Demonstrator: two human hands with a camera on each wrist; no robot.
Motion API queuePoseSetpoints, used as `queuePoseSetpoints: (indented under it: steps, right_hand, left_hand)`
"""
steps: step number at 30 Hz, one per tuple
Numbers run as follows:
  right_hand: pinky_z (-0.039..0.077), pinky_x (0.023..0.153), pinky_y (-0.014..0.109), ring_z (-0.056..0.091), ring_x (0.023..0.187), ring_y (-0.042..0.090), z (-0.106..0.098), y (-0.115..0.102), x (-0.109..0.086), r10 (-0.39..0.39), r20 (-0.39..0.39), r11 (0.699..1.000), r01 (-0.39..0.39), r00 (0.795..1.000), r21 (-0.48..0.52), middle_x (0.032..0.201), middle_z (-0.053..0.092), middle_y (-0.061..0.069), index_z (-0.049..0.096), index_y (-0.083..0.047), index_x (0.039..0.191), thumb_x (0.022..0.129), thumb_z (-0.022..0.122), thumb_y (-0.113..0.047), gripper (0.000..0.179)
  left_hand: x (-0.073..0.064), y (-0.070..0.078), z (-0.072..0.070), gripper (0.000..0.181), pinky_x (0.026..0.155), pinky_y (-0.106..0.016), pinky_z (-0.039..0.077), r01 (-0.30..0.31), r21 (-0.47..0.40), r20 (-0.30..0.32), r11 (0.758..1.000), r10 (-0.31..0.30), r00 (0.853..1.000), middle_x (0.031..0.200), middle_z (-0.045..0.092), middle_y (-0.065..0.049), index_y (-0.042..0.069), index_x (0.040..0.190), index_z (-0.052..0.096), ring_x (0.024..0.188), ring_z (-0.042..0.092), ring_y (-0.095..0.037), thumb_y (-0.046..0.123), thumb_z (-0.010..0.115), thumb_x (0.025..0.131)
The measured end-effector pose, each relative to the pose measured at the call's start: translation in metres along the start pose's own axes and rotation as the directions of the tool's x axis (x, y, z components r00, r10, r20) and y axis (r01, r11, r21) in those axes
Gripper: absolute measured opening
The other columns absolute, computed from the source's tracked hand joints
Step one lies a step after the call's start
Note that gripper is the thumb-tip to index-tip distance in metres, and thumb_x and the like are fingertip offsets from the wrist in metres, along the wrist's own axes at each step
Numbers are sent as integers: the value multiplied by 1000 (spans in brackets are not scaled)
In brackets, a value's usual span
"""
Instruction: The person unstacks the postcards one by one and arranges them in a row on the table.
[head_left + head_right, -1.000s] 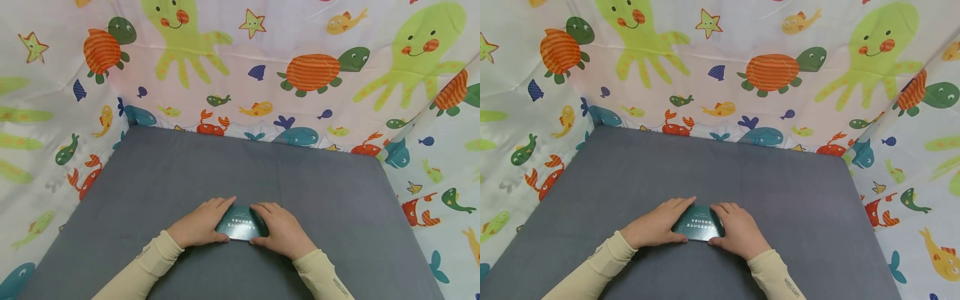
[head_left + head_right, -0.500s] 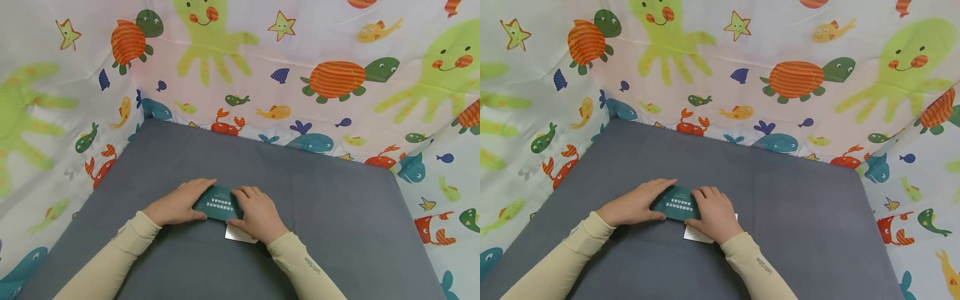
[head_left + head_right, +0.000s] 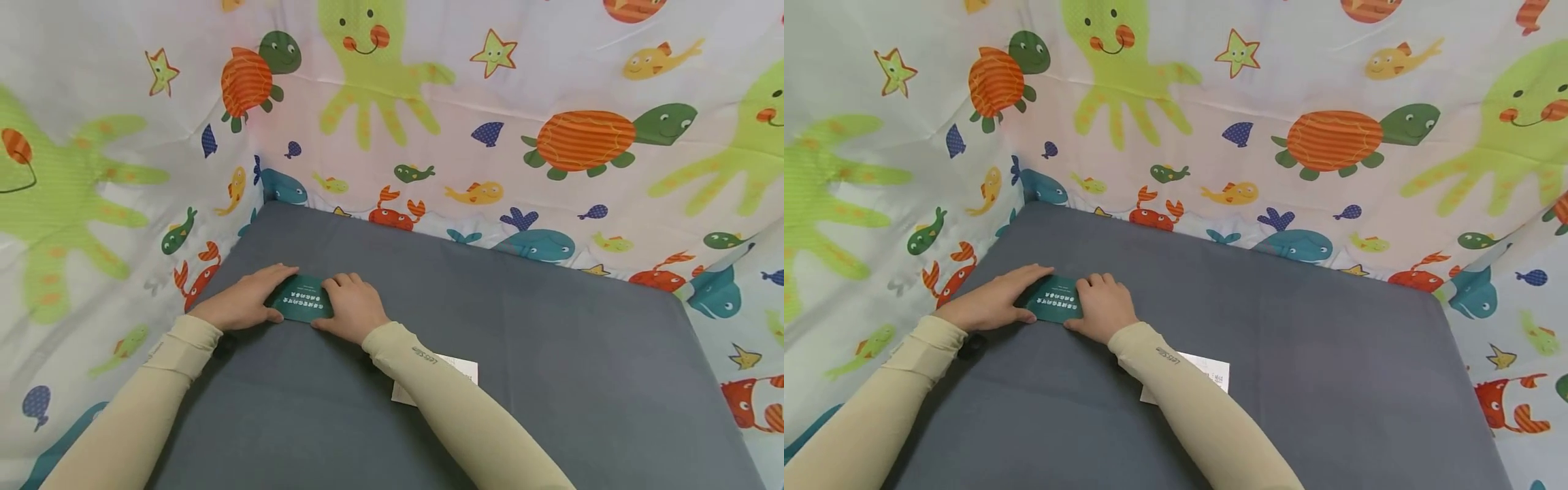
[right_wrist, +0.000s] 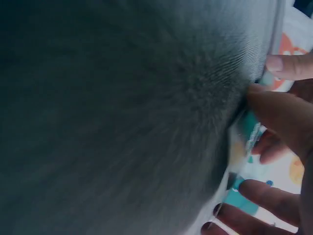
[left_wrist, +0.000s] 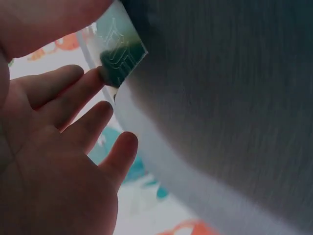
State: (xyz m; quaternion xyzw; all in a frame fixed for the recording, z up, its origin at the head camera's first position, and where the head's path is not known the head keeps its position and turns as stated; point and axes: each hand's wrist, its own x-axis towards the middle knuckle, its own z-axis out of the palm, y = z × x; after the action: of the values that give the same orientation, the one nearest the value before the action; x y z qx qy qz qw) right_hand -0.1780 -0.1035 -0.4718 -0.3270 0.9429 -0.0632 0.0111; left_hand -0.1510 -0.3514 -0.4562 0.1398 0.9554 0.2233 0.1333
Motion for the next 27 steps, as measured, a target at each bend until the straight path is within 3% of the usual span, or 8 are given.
queuePoseSetpoints:
  steps: [5,12,19,27]
  right_hand:
    - [59,105,40,63,132,21,7,-15,24,11,17,1000,-11,1000,12,147,66,1,62,-21,149,91,76,-69,77]
    - [61,99,39,63,127,19,7,-26,43,18,17,999,-18,1000,41,144,67,0,61,-21,150,90,78,-68,79]
    - [61,101,40,62,128,20,8,-30,48,22,22,999,-23,1000,44,145,66,1,60,-19,151,92,75,-69,79]
    - [60,103,39,61,129,21,9,-34,52,28,27,1000,-28,999,12,146,66,2,61,-17,151,93,72,-71,80]
  left_hand:
    - [-1,-15,-17,94,123,-72,35,36,4,22,999,-36,999,175,27,-27,9,170,32,163,24,-51,14,85,93]
    - [5,-33,-27,93,119,-66,42,54,-34,64,998,-52,997,172,33,-27,7,169,32,153,39,-47,12,85,93]
    - [13,-43,-31,97,118,-66,43,89,-65,93,994,-82,992,173,32,-22,10,171,31,149,43,-44,11,86,91]
    - [15,-43,-34,101,120,-67,40,121,-99,109,988,-111,988,174,29,-24,8,171,29,150,40,-45,5,85,88]
